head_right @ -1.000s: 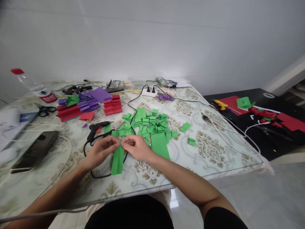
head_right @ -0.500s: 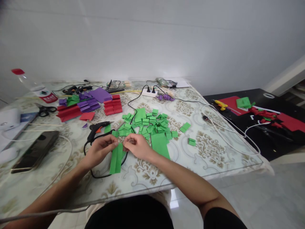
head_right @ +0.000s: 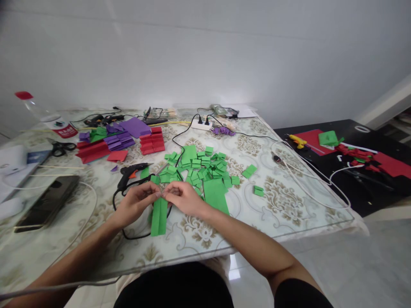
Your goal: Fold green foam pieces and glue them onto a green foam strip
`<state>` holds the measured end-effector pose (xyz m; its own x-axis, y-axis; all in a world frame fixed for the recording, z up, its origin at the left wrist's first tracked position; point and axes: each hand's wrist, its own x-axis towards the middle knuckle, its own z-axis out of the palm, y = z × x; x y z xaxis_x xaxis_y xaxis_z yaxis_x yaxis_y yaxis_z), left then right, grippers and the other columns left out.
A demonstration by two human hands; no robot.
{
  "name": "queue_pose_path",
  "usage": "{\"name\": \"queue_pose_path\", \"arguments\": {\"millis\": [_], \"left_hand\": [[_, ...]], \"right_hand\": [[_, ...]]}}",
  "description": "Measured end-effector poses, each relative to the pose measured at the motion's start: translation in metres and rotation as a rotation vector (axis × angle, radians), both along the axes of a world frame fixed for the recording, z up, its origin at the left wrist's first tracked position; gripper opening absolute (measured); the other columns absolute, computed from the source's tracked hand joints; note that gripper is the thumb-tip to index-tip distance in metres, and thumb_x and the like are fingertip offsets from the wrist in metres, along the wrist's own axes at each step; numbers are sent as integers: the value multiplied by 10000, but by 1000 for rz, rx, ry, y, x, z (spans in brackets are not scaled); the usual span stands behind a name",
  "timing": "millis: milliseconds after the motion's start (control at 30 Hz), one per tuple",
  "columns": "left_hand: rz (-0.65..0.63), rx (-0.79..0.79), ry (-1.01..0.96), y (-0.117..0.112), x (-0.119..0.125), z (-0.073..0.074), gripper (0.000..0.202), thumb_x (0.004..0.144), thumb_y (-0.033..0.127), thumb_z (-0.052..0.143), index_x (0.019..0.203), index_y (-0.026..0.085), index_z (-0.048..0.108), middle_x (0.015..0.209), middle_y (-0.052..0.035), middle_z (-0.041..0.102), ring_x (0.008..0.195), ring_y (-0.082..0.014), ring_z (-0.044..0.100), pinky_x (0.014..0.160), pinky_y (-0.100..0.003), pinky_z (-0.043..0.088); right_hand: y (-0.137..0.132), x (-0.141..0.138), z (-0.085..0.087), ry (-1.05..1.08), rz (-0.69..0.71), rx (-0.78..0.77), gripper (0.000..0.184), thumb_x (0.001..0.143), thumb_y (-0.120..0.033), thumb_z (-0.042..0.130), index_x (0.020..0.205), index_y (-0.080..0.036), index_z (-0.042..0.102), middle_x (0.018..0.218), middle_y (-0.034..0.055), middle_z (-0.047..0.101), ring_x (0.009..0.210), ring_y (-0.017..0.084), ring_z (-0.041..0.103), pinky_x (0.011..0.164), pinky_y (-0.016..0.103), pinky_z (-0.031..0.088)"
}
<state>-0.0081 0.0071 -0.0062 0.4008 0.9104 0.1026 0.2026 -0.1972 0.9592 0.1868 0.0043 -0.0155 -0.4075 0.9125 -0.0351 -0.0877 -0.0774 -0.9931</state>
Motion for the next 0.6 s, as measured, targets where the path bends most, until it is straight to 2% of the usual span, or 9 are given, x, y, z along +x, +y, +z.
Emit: {"name": "queue_pose_path", "arguments": {"millis": [200, 600], "left_hand": [[-18, -42, -6, 1, -3, 4, 283, 885, 417, 677, 779, 158, 633, 637, 15, 540, 596, -131, 491, 570, -248, 389], [-45, -78, -6, 3, -6, 4, 273, 906, 413, 652, 802, 161, 647, 651, 4, 586, 614, -138, 538, 597, -254, 429]], "right_hand": [[1, 3, 3, -55, -33, 37, 125, 781, -302, 715, 769, -187, 668, 609, -35, 610, 579, 129, 559, 569, 240, 421], [2, 5, 5, -56, -37, 18, 100, 761, -273, 705, 747, -180, 671, 610, -37, 600, 578, 126, 540, 575, 239, 412]]}}
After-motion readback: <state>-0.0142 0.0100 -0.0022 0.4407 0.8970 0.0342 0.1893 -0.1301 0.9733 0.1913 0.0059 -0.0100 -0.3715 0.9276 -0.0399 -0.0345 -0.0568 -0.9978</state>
